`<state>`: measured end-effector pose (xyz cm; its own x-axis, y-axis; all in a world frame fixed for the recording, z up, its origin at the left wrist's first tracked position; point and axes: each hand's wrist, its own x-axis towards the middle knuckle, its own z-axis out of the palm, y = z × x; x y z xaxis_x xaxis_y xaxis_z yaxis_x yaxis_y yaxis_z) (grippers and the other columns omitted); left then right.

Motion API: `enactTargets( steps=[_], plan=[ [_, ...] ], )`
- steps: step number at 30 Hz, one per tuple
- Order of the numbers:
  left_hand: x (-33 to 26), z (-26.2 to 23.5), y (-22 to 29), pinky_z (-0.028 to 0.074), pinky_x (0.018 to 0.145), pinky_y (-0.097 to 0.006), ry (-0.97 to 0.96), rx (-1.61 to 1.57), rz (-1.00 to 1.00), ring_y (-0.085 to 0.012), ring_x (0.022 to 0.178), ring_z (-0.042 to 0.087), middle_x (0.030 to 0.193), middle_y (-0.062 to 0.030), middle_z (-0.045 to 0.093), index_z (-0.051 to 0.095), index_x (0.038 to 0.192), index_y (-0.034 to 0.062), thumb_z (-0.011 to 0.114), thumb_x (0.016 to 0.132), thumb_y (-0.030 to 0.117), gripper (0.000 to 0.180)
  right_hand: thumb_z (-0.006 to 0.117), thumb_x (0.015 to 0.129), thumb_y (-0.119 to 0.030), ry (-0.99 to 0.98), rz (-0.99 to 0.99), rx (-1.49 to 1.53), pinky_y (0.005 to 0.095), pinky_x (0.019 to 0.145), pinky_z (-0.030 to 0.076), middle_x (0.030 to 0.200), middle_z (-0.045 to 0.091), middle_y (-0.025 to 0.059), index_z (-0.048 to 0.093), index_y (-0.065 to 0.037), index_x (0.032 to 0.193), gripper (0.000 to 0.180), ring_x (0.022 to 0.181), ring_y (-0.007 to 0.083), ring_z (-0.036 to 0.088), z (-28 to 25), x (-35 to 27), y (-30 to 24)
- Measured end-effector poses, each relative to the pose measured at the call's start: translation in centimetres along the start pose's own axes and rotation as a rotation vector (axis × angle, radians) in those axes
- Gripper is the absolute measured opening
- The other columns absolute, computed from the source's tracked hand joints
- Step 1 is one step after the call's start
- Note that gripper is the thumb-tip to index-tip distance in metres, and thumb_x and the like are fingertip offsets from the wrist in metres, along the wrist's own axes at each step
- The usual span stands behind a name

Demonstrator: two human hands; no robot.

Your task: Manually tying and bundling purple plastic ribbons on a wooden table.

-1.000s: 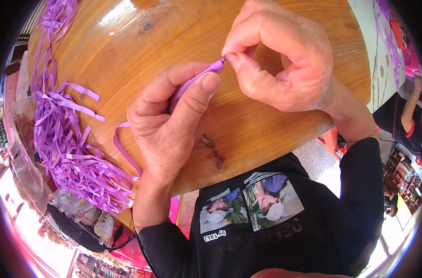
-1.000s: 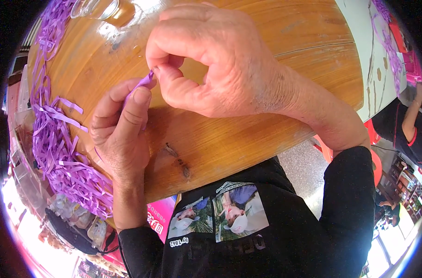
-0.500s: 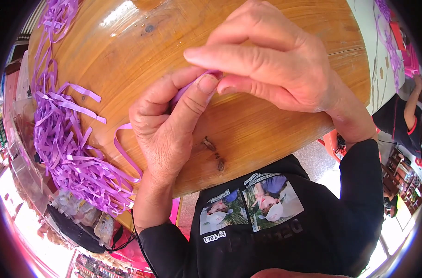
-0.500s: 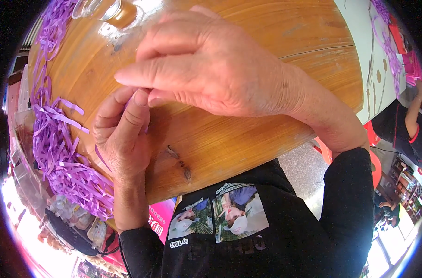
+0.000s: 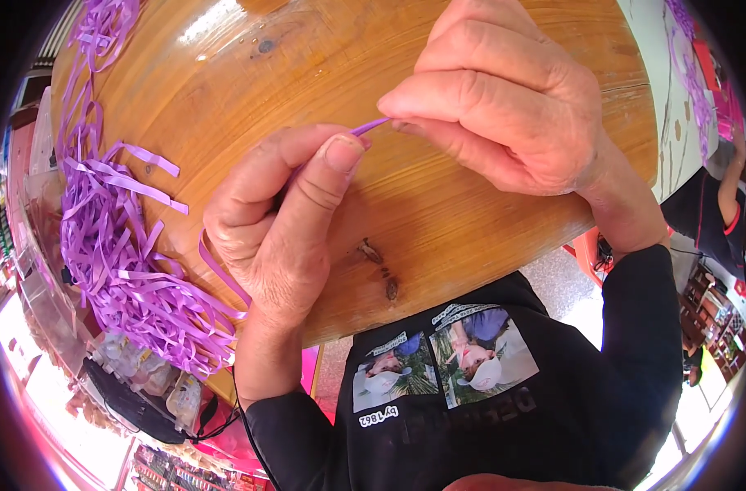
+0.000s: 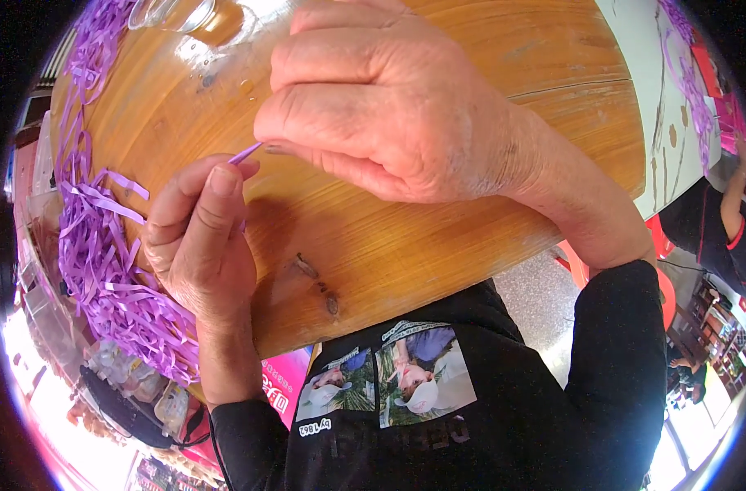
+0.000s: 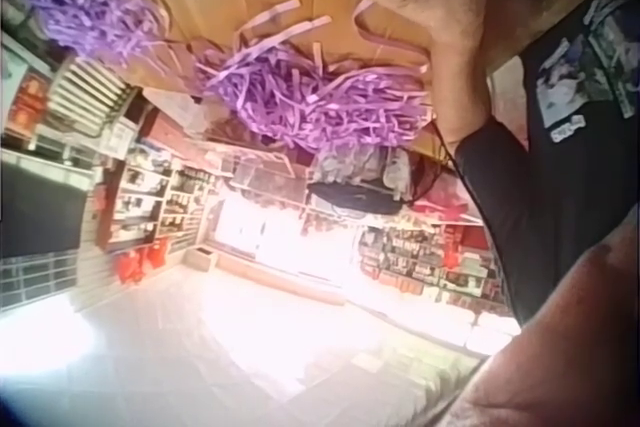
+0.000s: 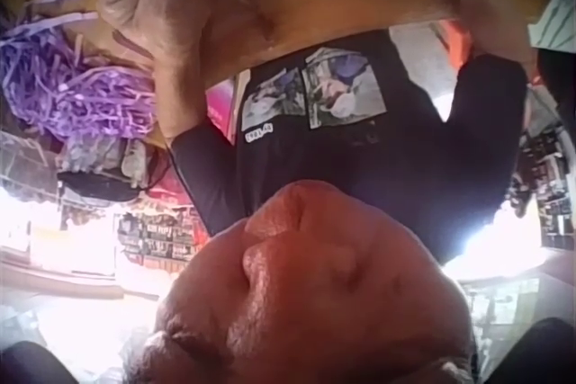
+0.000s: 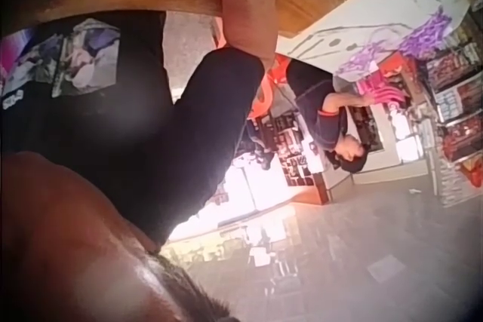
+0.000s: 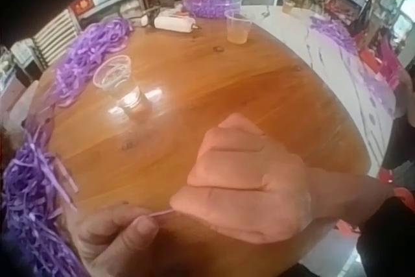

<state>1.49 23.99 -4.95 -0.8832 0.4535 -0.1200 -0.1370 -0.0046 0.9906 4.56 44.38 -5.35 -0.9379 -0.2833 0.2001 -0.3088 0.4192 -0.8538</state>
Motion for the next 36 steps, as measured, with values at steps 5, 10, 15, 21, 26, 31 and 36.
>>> enactTargets(
  steps=[5,10,15,21,26,31,36],
  plan=[
    [0.0,-0.5,0.7,0.038,0.059,-0.017,-0.013,-0.101,-0.13,-0.0033,0.066,0.049,0.075,0.0,0.06,0.066,0.089,0.0,0.066,0.082,0.004,0.008,0.069,0.074,-0.011,0.155,-0.116,-0.07,0.0306,0.072,0.048,0.089,0.062,0.007,0.063,-0.005,0.1,0.028,0.085,0.0213,0.06,0.5,-0.3,0.0],
    [-0.2,-0.5,0.0,0.042,0.078,-0.025,-0.036,-0.243,0.006,-0.0117,0.082,0.057,0.087,-0.0086,0.066,0.064,0.091,-0.0001,0.062,0.085,0.007,0.009,0.074,0.07,-0.009,0.17,-0.08,0.053,0.0293,0.078,0.047,0.1,0.062,0.0091,0.058,-0.005,0.116,0.049,0.093,0.021,0.059,0.8,-0.4,-0.4],
    [-0.5,1.0,1.1,0.022,0.044,-0.023,0.007,-0.175,0.117,-0.0061,0.045,0.029,0.055,0.0016,0.042,0.06,0.089,-0.0035,0.055,0.09,0.017,0.021,0.072,0.072,-0.006,0.08,-0.016,0.27,0.0307,0.088,0.044,0.11,0.059,0.0101,0.047,-0.007,0.129,0.063,0.107,0.0208,0.055,2.8,-0.2,-1.0],
    [0.5,1.1,5.5,0.019,0.042,-0.024,-0.378,-0.302,0.311,-0.0067,0.042,0.024,0.056,0.0027,0.032,0.057,0.092,0.0003,0.049,0.093,0.024,0.025,0.07,0.077,-0.014,-0.213,-0.021,0.631,0.0321,0.08,0.047,0.1,0.064,0.0069,0.056,-0.004,0.118,0.044,0.095,0.0157,0.058,3.4,0.9,-2.6],
    [0.5,-2.3,9.3,0.018,0.045,-0.025,-0.25,-0.646,0.34,-0.0073,0.048,0.021,0.059,0.0039,0.025,0.053,0.09,0.0034,0.048,0.094,0.024,0.022,0.066,0.081,-0.011,-0.232,0.226,0.783,0.0229,0.072,0.045,0.084,0.063,0.0032,0.063,0.0,0.102,0.024,0.079,0.0077,0.056,0.5,0.4,-3.4],
    [0.8,-7.1,7.8,0.019,0.046,-0.024,-0.203,-0.721,0.365,-0.0075,0.047,0.02,0.057,0.0045,0.024,0.053,0.096,0.0008,0.043,0.097,0.023,0.024,0.063,0.083,-0.015,0.029,0.297,0.545,0.0192,0.066,0.043,0.079,0.062,0.0009,0.065,-0.001,0.098,0.02,0.073,0.0047,0.055,-3.1,-2.1,-2.6],
    [0.7,-11.8,6.1,0.017,0.045,-0.024,-0.038,-0.803,0.347,-0.0073,0.047,0.019,0.056,0.0043,0.022,0.053,0.095,0.0005,0.045,0.096,0.019,0.02,0.061,0.083,-0.016,0.208,0.376,0.331,0.0195,0.067,0.043,0.077,0.06,0.0001,0.065,-0.001,0.095,0.02,0.07,0.0062,0.054,-5.2,-4.0,-1.1]
  ],
)
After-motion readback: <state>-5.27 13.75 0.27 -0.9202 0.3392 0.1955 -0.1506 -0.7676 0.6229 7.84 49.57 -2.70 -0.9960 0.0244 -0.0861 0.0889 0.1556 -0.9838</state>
